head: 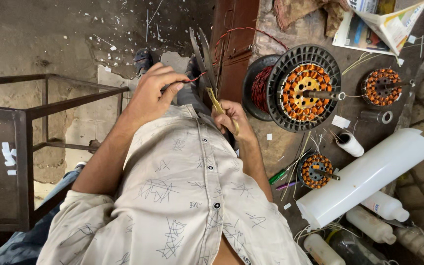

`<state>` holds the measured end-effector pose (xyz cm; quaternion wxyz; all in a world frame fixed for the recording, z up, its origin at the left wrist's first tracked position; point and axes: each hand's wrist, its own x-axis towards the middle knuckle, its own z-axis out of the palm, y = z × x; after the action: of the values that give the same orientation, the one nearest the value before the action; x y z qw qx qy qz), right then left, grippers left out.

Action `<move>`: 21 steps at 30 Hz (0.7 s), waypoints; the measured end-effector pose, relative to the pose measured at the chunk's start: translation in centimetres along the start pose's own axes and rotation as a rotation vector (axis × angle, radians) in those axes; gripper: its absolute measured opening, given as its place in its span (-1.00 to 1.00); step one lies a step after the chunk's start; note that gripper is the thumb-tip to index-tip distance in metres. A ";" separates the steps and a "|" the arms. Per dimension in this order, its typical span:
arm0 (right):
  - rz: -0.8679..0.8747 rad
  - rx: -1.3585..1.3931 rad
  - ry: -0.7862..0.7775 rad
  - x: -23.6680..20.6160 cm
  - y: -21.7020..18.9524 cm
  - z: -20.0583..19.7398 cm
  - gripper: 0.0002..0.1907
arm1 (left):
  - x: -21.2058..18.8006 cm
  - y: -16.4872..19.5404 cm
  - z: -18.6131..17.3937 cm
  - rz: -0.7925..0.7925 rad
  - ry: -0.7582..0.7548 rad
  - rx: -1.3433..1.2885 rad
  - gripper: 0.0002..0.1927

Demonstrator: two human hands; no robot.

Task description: The person works on a motor stator, stripping insulation from wires, cutting them with scissors, and inserting small white insulating pieces into the stator slots. They also handle a small orange component and use a screwdriver to adjust parts of the stator.

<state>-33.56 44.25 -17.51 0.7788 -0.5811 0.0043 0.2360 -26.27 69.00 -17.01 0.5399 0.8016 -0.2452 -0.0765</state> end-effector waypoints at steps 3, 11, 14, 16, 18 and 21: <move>0.027 -0.120 0.087 -0.3 1.0 -0.5 -0.67 | 0.1 -1.1 0.0 0.038 0.027 0.018 -0.85; 0.009 -0.232 0.164 -1.4 3.0 -1.2 -0.84 | 0.7 5.9 -7.0 0.303 -0.111 -1.223 -0.85; 0.027 -0.302 0.242 -1.5 3.3 -0.6 -0.78 | 0.2 12.0 -9.7 0.812 -0.359 -1.364 -0.84; 0.059 -0.314 0.265 -1.8 3.3 0.2 -0.73 | 0.1 15.5 -10.3 1.004 -0.472 -1.321 -0.84; 0.080 -0.330 0.283 -2.1 3.3 1.1 -0.71 | 0.2 17.8 -10.8 1.057 -0.504 -1.279 -0.84; 0.092 -0.334 0.284 -2.5 3.2 2.1 -0.71 | 0.1 19.8 -11.3 1.105 -0.516 -1.240 -0.84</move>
<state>-37.52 45.99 -19.03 0.6518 -0.7286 0.1011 0.1847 -27.91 72.44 5.47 0.7664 0.0865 -0.6281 -0.1027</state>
